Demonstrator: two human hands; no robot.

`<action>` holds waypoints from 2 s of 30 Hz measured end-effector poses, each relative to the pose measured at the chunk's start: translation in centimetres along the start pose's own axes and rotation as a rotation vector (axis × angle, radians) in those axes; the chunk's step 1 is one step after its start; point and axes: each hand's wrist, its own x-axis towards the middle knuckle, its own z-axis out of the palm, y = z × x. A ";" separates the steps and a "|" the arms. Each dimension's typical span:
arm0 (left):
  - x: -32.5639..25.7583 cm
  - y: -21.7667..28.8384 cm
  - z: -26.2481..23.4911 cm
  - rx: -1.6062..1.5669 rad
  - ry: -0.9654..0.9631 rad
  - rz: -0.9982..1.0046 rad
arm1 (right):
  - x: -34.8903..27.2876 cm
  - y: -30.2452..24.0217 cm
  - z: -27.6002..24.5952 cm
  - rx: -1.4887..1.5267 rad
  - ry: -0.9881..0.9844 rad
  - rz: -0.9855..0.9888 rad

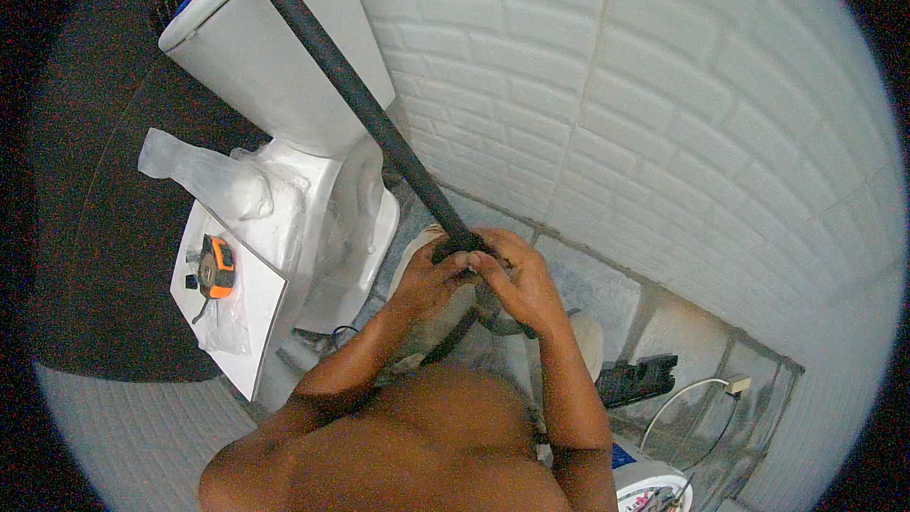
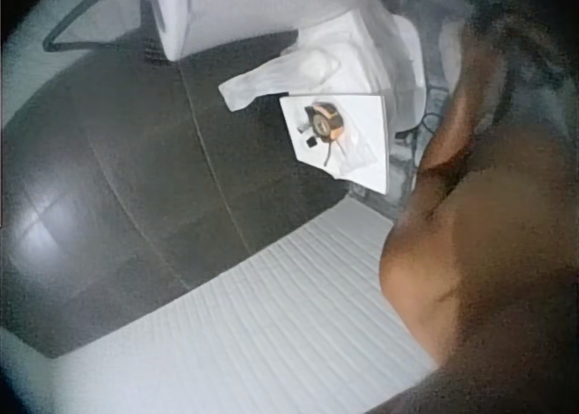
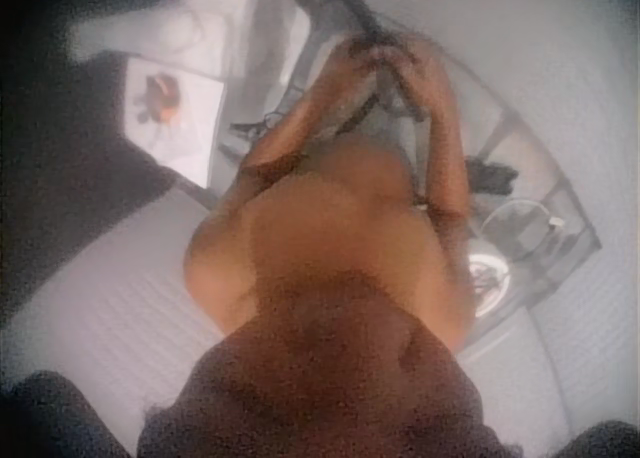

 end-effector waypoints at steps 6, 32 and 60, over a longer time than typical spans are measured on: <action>0.2 0.1 0.3 0.260 0.051 0.056 | -0.9 3.7 1.6 0.363 0.227 0.041; 0.2 15.8 5.5 0.684 -0.129 0.541 | -0.2 8.0 5.1 0.322 0.575 0.157; -0.5 7.4 27.2 0.806 -1.256 -0.107 | -13.8 8.8 4.7 1.327 -0.189 0.201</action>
